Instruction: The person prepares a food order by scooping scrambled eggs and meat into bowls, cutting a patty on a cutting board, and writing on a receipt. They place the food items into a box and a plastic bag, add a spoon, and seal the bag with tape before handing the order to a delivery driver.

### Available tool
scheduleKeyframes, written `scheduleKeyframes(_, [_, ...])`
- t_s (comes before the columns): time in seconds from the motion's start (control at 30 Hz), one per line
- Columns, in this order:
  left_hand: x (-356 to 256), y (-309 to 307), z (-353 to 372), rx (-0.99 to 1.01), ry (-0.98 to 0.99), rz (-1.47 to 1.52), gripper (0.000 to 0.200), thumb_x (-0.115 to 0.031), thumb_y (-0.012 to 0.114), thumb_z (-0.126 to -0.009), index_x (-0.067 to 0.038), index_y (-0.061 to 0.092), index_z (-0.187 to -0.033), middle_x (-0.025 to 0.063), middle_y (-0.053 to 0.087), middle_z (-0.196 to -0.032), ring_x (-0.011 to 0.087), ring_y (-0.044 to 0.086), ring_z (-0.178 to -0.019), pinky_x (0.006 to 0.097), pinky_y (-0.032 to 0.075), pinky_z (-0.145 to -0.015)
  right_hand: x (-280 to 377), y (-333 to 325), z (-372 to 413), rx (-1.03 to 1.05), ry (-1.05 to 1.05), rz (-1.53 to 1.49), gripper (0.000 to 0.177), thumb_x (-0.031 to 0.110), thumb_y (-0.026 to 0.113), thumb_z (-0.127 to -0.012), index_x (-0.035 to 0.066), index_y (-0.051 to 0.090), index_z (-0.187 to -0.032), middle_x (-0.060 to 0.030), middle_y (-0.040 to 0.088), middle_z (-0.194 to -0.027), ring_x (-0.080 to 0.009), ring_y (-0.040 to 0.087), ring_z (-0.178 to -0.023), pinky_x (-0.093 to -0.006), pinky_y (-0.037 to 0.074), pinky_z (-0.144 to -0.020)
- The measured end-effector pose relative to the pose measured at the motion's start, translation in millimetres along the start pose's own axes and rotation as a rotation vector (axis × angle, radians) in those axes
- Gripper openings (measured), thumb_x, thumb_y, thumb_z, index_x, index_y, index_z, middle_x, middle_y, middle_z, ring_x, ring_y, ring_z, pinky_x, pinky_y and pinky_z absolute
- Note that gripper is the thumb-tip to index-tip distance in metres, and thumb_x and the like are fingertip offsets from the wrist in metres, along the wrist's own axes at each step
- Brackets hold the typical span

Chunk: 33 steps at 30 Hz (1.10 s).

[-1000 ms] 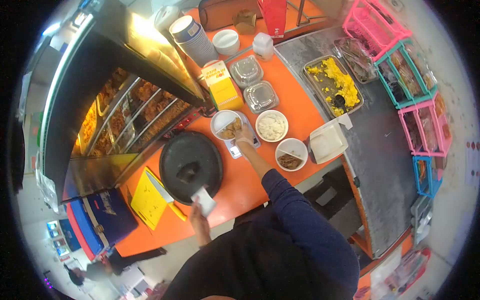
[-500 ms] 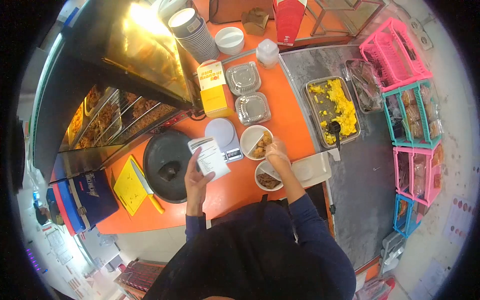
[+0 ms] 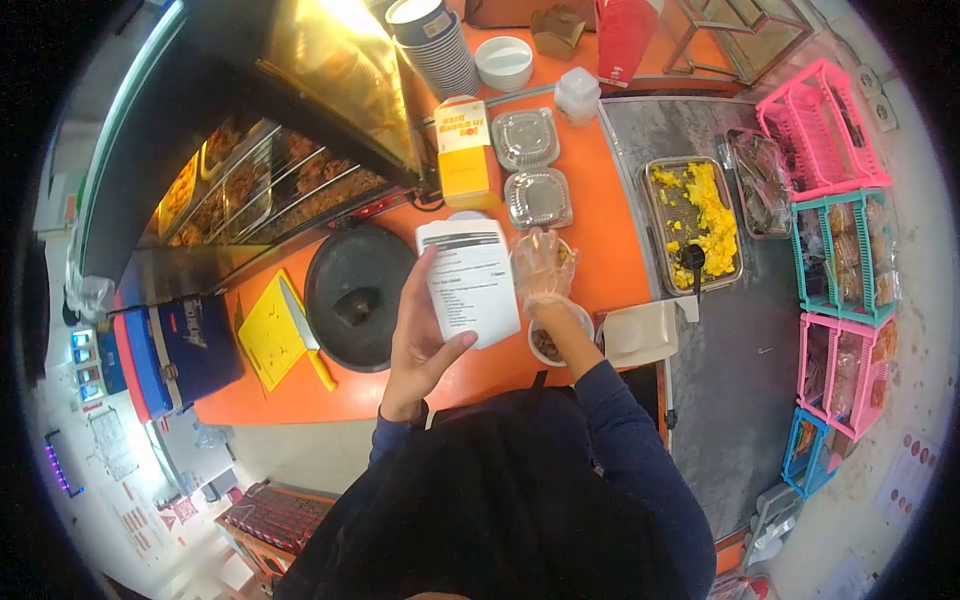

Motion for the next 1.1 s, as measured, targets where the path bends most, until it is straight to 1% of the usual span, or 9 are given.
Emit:
scheduleKeyframes(0.17, [-11,6,20,0.088,-0.092,0.139,0.084,0.008,0.061,-0.079,-0.003,0.02,-0.151,0.0147,0.025,-0.154,0.0264,0.029,-0.14,0.0402,0.03,-0.112,-10,-13,16,0.178,-0.07,0.128,0.055,0.035,0.048,-0.094,0.026,0.033,-0.147,-0.0036,0.011,-0.16,-0.0252,0.01,-0.147,-0.0711,0.016,-0.106])
scheduleKeyframes(0.3, [-10,16,25,0.136,-0.023,0.059,0.078,0.008,0.06,-0.079,0.0,0.026,-0.149,0.0149,0.028,-0.153,0.0245,0.03,-0.14,0.0383,0.031,-0.112,-97,-68,46,-0.797,0.05,-0.498,0.043,0.031,0.056,-0.089,0.009,0.056,-0.126,-0.0149,0.059,-0.122,-0.033,0.055,-0.113,-0.0506,0.044,-0.092])
scheduleKeyframes(0.43, [-6,28,22,-0.013,0.118,0.036,0.086,0.01,0.064,-0.073,0.001,0.025,-0.149,0.0148,0.029,-0.153,0.0256,0.034,-0.138,0.039,0.03,-0.113,-263,-43,45,-0.578,0.615,-0.311,0.038,0.029,0.067,-0.081,0.003,0.063,-0.109,-0.021,0.064,-0.102,-0.0377,0.062,-0.1,-0.0454,0.05,-0.088])
scheduleKeyframes(0.53, [5,37,24,-0.133,0.14,0.058,0.091,0.015,0.064,-0.069,-0.001,0.024,-0.15,0.0134,0.03,-0.151,0.0255,0.038,-0.135,0.0395,0.036,-0.11,-326,25,26,-0.181,0.567,-0.345,0.046,0.029,0.072,-0.077,0.004,0.06,-0.113,-0.0221,0.064,-0.101,-0.038,0.062,-0.102,-0.0461,0.05,-0.088])
scheduleKeyframes(0.77, [50,71,11,-0.336,0.127,0.117,0.092,0.02,0.062,-0.069,-0.003,0.025,-0.15,0.0142,0.032,-0.149,0.0258,0.04,-0.134,0.0407,0.04,-0.108,-374,112,7,-0.319,0.494,-0.509,0.052,0.003,0.07,-0.075,0.004,0.054,-0.124,-0.0214,0.063,-0.111,-0.0354,0.063,-0.1,-0.0427,0.05,-0.087])
scheduleKeyframes(0.83, [54,79,5,-0.376,0.122,0.114,0.092,0.02,0.062,-0.068,-0.003,0.026,-0.15,0.0145,0.033,-0.149,0.026,0.04,-0.134,0.0407,0.041,-0.108,-410,171,-20,-0.376,0.439,-0.89,0.063,-0.005,0.068,-0.074,0.008,0.05,-0.133,-0.0183,0.064,-0.111,-0.0332,0.064,-0.096,-0.0385,0.049,-0.085])
scheduleKeyframes(0.97, [55,89,-5,-0.452,0.186,0.07,0.092,0.022,0.061,-0.067,-0.003,0.027,-0.149,0.0154,0.034,-0.149,0.0257,0.039,-0.135,0.04,0.039,-0.109,-388,80,9,-0.458,0.266,-0.654,0.079,0.002,0.061,-0.082,0.024,0.028,-0.15,-0.0231,0.063,-0.111,-0.0383,0.062,-0.1,-0.0458,0.048,-0.085])
scheduleKeyframes(1.0, [58,90,-8,-0.484,0.191,0.07,0.091,0.021,0.061,-0.066,-0.001,0.029,-0.148,0.0158,0.036,-0.148,0.0262,0.039,-0.135,0.04,0.038,-0.11,-371,40,8,-0.178,0.393,-0.612,0.086,0.005,0.059,-0.084,0.026,0.013,-0.153,-0.0238,0.064,-0.106,-0.0386,0.063,-0.099,-0.0463,0.048,-0.084])
scheduleKeyframes(1.1, [62,98,-15,-0.53,0.173,0.067,0.089,0.02,0.061,-0.066,0.0,0.031,-0.147,0.0162,0.038,-0.146,0.0265,0.04,-0.134,0.0398,0.038,-0.11,-335,12,-6,-0.184,0.514,-0.799,0.08,0.012,0.055,-0.092,0.025,0.006,-0.154,-0.027,0.061,-0.104,-0.0432,0.061,-0.09,-0.0472,0.047,-0.085])
Point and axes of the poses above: each hand's wrist, its own z-axis away from the middle knuckle, its own y-axis out of the palm, x = y × z, the point moved 4 cm from there along -z, towards the middle knuckle
